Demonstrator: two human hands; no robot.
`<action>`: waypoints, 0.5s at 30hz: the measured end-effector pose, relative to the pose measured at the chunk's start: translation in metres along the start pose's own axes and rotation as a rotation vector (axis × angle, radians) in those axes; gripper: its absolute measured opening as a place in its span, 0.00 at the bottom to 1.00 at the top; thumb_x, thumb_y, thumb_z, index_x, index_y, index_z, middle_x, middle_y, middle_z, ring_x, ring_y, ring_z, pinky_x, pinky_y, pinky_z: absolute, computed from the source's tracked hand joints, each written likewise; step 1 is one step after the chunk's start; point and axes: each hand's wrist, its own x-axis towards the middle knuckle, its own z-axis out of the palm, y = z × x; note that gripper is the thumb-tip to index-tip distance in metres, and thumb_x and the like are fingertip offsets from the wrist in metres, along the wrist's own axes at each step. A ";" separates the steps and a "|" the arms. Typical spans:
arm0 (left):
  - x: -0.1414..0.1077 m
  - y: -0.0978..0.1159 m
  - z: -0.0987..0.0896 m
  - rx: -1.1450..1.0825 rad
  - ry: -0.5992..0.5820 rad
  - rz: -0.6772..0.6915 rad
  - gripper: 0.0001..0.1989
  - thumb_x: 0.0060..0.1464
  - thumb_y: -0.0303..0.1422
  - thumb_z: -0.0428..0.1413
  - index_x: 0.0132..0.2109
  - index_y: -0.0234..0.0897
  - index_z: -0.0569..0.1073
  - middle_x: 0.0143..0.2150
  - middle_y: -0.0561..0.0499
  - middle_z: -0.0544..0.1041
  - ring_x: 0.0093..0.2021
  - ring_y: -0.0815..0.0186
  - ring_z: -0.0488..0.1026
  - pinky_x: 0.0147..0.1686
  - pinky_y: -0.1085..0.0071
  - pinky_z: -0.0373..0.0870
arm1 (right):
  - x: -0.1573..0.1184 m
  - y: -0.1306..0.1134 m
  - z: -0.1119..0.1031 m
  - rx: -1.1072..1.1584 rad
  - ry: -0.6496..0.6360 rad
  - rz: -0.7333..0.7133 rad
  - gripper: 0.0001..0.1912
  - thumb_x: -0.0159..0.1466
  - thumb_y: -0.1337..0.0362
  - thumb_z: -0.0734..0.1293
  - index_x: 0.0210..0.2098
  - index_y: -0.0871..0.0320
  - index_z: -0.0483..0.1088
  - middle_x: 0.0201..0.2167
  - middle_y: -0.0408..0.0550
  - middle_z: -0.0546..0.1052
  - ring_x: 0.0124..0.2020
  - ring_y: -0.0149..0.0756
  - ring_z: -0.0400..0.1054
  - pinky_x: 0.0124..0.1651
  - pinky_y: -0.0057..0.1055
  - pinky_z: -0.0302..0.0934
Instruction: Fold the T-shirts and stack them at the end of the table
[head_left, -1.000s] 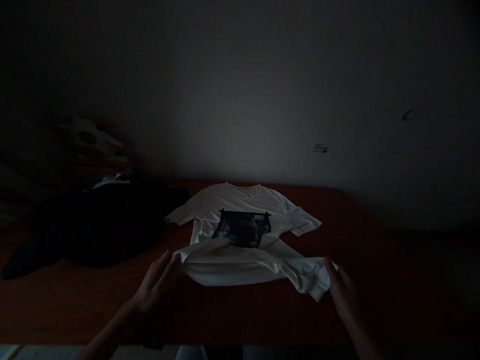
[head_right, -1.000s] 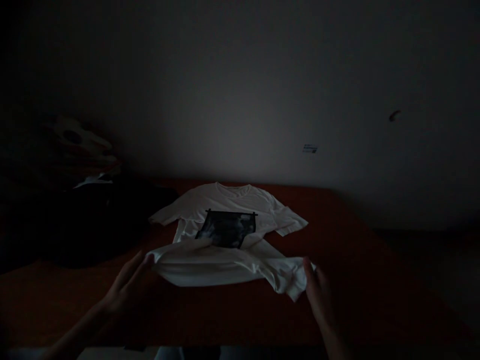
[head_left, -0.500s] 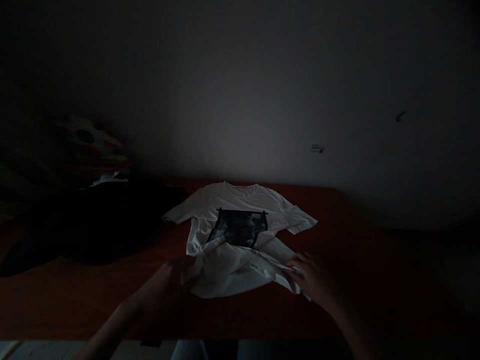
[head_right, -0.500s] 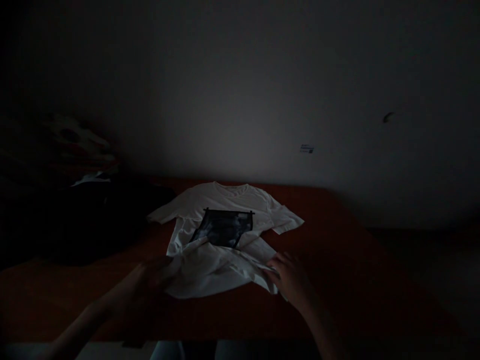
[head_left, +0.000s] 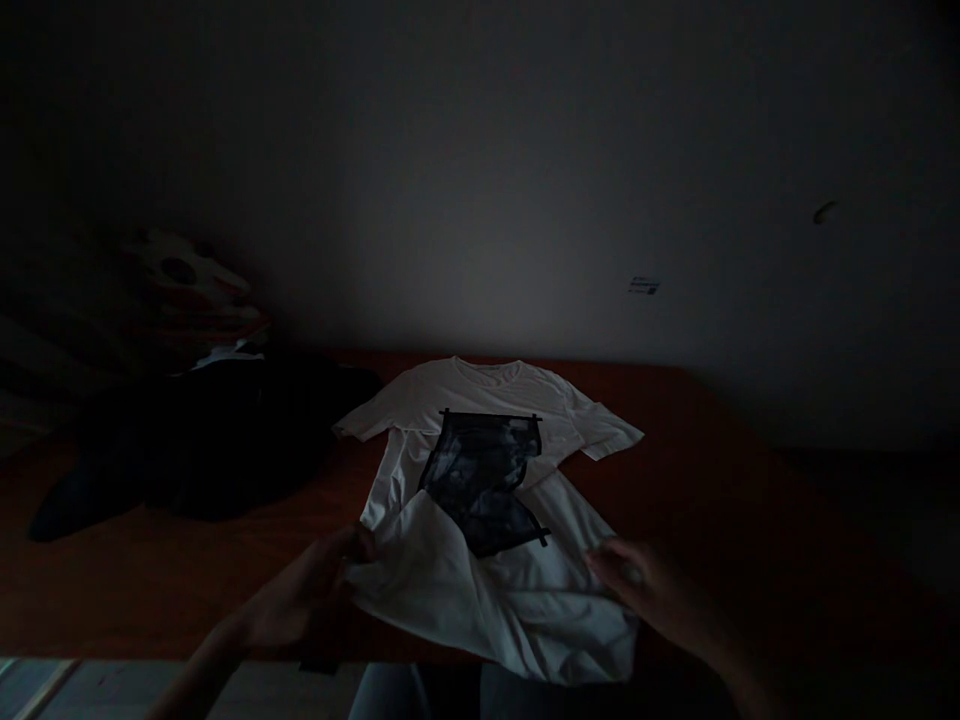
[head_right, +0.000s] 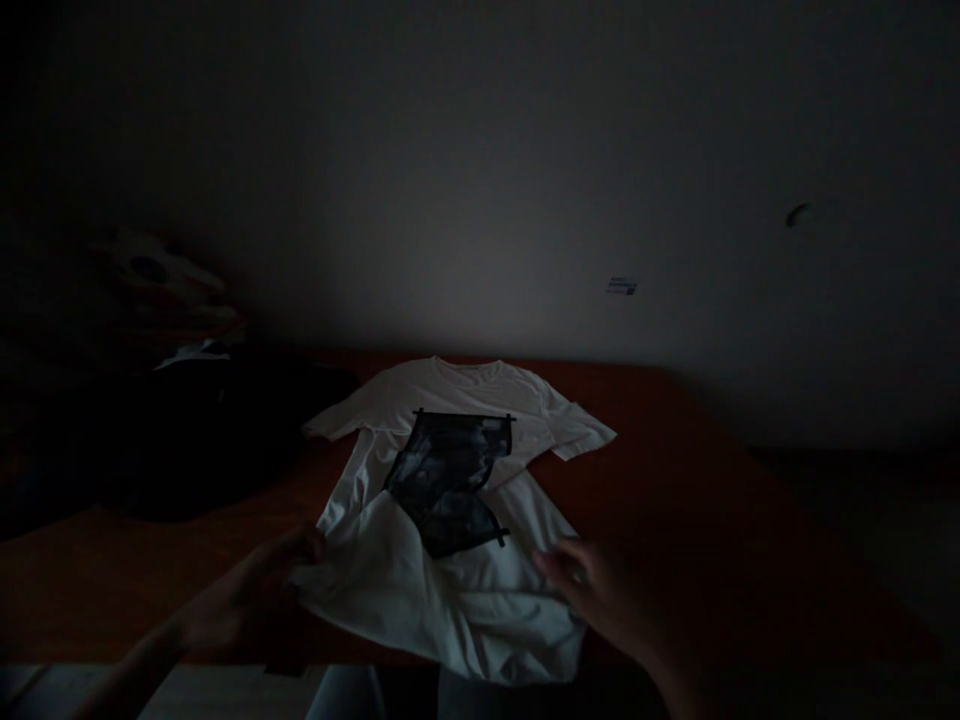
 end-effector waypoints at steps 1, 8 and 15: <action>0.003 0.004 0.001 0.004 -0.013 0.005 0.14 0.60 0.38 0.53 0.51 0.42 0.72 0.49 0.46 0.79 0.49 0.56 0.76 0.50 0.61 0.74 | 0.008 -0.005 0.009 -0.003 -0.020 -0.022 0.26 0.65 0.39 0.63 0.27 0.53 0.75 0.23 0.44 0.78 0.28 0.39 0.75 0.33 0.30 0.67; 0.075 0.020 0.004 0.199 0.207 0.060 0.20 0.69 0.44 0.45 0.58 0.40 0.72 0.58 0.42 0.77 0.58 0.54 0.74 0.59 0.57 0.70 | 0.062 -0.007 0.058 -0.327 0.125 -0.265 0.21 0.70 0.52 0.61 0.56 0.54 0.73 0.57 0.57 0.77 0.58 0.49 0.72 0.59 0.45 0.66; 0.143 -0.038 0.010 0.591 0.214 0.227 0.21 0.69 0.37 0.45 0.63 0.36 0.69 0.66 0.36 0.71 0.67 0.51 0.67 0.65 0.48 0.64 | 0.033 0.020 0.047 -0.528 0.001 -0.377 0.22 0.71 0.56 0.62 0.62 0.53 0.70 0.64 0.55 0.72 0.66 0.51 0.65 0.67 0.56 0.56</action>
